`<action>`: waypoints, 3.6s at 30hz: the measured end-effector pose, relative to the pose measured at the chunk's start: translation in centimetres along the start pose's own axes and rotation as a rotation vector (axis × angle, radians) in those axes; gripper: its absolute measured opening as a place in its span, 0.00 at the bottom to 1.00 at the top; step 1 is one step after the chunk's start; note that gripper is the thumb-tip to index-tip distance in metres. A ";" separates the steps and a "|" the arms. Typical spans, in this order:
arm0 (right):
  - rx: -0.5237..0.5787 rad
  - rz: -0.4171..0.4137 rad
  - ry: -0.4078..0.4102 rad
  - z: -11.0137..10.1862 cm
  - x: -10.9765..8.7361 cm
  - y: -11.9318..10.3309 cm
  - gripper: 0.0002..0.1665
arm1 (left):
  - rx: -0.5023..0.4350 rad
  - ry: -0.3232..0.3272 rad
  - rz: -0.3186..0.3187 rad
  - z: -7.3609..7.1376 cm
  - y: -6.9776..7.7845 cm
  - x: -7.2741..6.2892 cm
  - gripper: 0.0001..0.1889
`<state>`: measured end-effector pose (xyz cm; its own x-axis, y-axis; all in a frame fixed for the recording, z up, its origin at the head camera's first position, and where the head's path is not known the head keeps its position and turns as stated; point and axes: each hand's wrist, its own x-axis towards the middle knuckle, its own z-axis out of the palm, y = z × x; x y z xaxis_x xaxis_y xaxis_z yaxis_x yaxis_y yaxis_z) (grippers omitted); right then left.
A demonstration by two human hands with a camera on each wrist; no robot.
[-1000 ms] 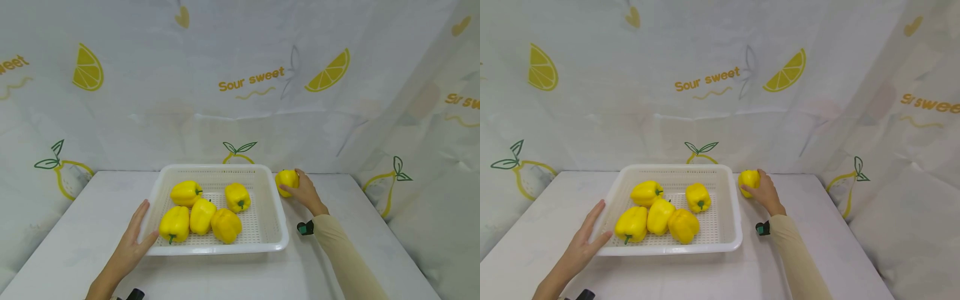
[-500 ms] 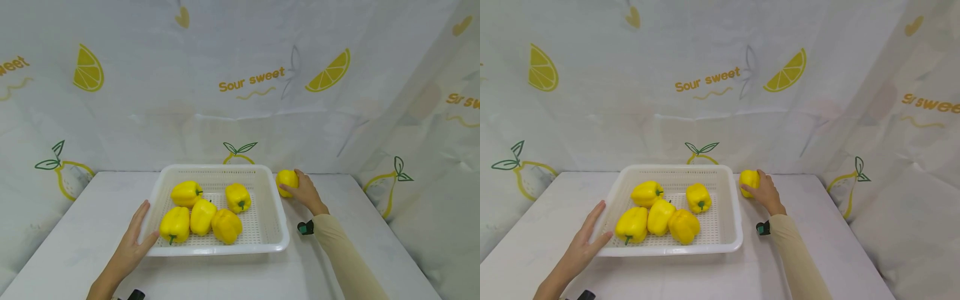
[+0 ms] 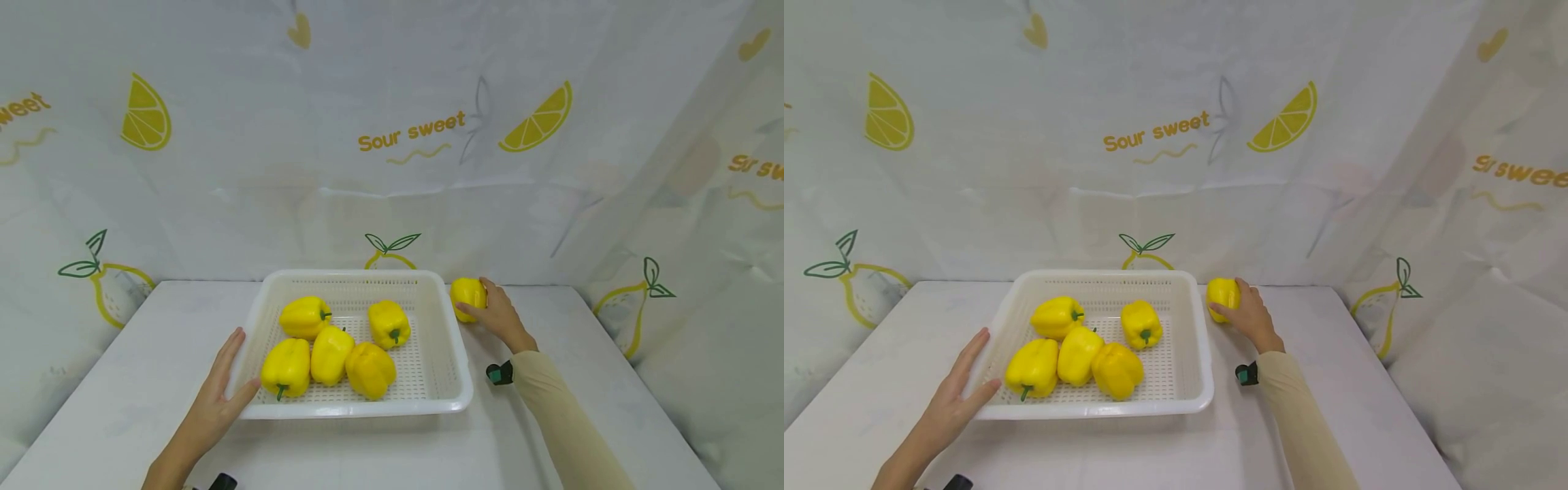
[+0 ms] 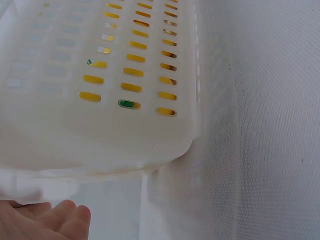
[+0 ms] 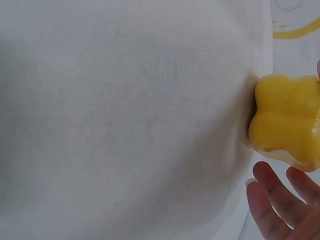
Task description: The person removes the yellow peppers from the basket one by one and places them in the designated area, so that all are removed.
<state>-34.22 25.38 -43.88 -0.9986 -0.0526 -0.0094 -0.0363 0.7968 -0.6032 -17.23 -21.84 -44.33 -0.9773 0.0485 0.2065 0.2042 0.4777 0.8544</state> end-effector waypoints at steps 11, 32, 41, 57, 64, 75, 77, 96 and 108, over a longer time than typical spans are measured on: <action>0.023 -0.037 0.000 -0.3 -0.3 0.7 0.54 | -0.006 0.001 0.019 -0.1 -0.1 0.0 0.44; -0.001 -0.190 0.088 -1.7 -1.1 -0.2 0.41 | 0.008 0.003 0.017 -0.1 -0.1 0.0 0.44; -0.002 -0.247 0.101 -1.9 -1.7 -2.0 0.38 | 0.000 0.006 0.025 0.0 -0.2 -0.1 0.43; -0.018 -0.316 0.095 -2.1 -2.7 -4.9 0.35 | 0.007 0.004 0.012 0.0 -0.1 -0.1 0.44; -0.033 -0.339 0.092 -2.0 -3.0 -6.0 0.34 | -0.002 0.002 0.017 -0.1 -0.1 0.0 0.44; -0.040 -0.426 0.105 -1.2 -3.3 -7.4 0.32 | 0.009 0.005 0.015 -0.1 -0.2 -0.1 0.44; -0.038 -0.438 0.102 -1.0 -3.4 -7.7 0.32 | 0.010 0.006 0.015 0.0 -0.1 -0.1 0.44; -0.131 -0.550 0.054 1.5 -3.9 -9.7 0.30 | 0.017 0.014 0.023 0.0 -0.1 -0.1 0.43; -0.193 -0.579 -0.055 2.7 -4.3 -10.7 0.30 | 0.029 0.012 0.025 0.0 -0.1 0.0 0.43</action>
<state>-29.45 15.41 -39.54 -0.8113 -0.5364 0.2328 -0.5840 0.7238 -0.3675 -17.26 -21.93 -44.45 -0.9711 0.0503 0.2331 0.2264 0.5014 0.8351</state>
